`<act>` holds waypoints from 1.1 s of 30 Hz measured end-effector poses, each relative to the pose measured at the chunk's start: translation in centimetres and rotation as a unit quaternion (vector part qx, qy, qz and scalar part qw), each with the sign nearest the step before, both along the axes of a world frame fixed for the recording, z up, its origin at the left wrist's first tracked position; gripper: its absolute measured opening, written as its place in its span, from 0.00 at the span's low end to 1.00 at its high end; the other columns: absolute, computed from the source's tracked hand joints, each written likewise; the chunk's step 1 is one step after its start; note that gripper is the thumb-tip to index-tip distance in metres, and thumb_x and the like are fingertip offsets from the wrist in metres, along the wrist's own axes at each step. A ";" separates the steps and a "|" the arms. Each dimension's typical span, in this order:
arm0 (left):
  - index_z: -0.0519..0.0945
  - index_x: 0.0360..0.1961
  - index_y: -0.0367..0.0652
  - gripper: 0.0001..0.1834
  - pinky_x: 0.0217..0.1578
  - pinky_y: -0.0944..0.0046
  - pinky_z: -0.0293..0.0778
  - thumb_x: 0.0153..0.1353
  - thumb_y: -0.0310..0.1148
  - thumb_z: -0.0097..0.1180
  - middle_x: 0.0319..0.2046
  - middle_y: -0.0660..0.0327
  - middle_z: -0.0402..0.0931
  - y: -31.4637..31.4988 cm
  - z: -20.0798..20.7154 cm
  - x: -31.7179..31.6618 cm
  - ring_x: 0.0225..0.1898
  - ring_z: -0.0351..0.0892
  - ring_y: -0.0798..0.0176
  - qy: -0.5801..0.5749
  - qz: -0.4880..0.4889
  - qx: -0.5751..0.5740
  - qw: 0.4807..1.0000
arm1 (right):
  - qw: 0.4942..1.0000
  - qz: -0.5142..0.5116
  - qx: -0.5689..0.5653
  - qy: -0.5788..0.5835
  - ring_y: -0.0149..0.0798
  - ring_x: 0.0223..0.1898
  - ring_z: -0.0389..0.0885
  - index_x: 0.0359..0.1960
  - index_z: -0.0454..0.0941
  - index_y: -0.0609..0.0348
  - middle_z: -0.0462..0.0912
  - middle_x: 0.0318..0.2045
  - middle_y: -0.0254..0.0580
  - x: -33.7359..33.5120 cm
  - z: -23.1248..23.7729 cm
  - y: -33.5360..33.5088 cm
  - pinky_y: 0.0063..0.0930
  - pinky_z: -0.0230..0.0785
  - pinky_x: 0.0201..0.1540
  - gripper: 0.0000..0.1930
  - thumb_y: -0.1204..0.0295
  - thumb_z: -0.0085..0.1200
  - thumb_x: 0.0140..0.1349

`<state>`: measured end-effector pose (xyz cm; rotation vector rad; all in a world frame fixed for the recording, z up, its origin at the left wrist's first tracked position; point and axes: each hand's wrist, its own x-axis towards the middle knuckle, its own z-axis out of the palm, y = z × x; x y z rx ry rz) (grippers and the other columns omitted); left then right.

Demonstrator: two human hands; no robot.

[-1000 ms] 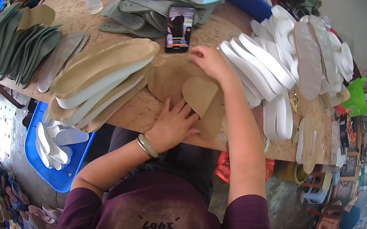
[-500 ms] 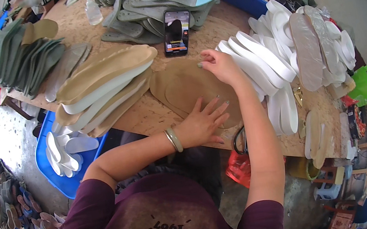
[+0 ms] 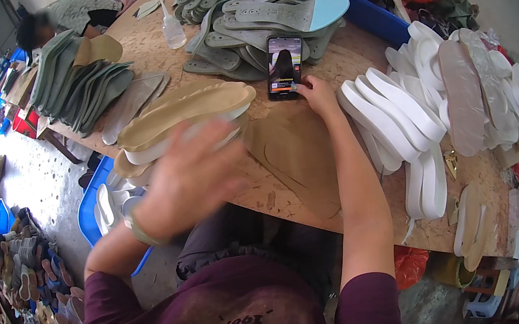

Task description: Cutting and preparing shoe insole components for assembly.

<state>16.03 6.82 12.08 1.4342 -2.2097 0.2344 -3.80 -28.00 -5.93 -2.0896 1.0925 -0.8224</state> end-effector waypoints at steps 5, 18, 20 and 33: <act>0.73 0.62 0.45 0.31 0.63 0.43 0.62 0.60 0.48 0.60 0.61 0.50 0.69 -1.2 2.1 6.8 0.64 0.68 0.48 -0.140 0.182 0.015 0.973 | 0.999 -0.046 -0.004 -0.012 0.46 0.35 0.84 0.45 0.81 0.62 0.86 0.36 0.49 -0.4 1.3 1.5 0.36 0.74 0.43 0.19 0.57 0.56 0.66; 0.76 0.52 0.39 0.24 0.56 0.53 0.72 0.51 0.30 0.60 0.49 0.50 0.80 -0.8 1.4 7.2 0.54 0.78 0.48 -0.106 0.164 0.116 0.974 | 0.987 0.002 -0.149 0.062 0.49 0.50 0.78 0.47 0.80 0.58 0.80 0.47 0.46 -8.2 7.1 24.6 0.36 0.71 0.53 0.15 0.74 0.63 0.56; 0.77 0.54 0.41 0.25 0.51 0.54 0.76 0.53 0.30 0.61 0.50 0.50 0.80 -0.8 1.2 7.9 0.51 0.80 0.50 -0.097 0.115 0.047 0.988 | 0.991 -0.026 -0.128 0.042 0.48 0.49 0.79 0.47 0.80 0.58 0.80 0.47 0.45 -9.9 5.9 26.1 0.36 0.72 0.52 0.15 0.74 0.62 0.57; 0.80 0.49 0.38 0.20 0.54 0.54 0.77 0.52 0.25 0.59 0.52 0.52 0.80 2.5 -6.5 -3.3 0.55 0.80 0.51 0.038 -0.129 0.022 0.991 | 0.936 -0.316 -0.071 0.135 0.39 0.37 0.79 0.52 0.77 0.60 0.77 0.38 0.42 -18.3 5.0 33.4 0.31 0.74 0.41 0.17 0.78 0.60 0.60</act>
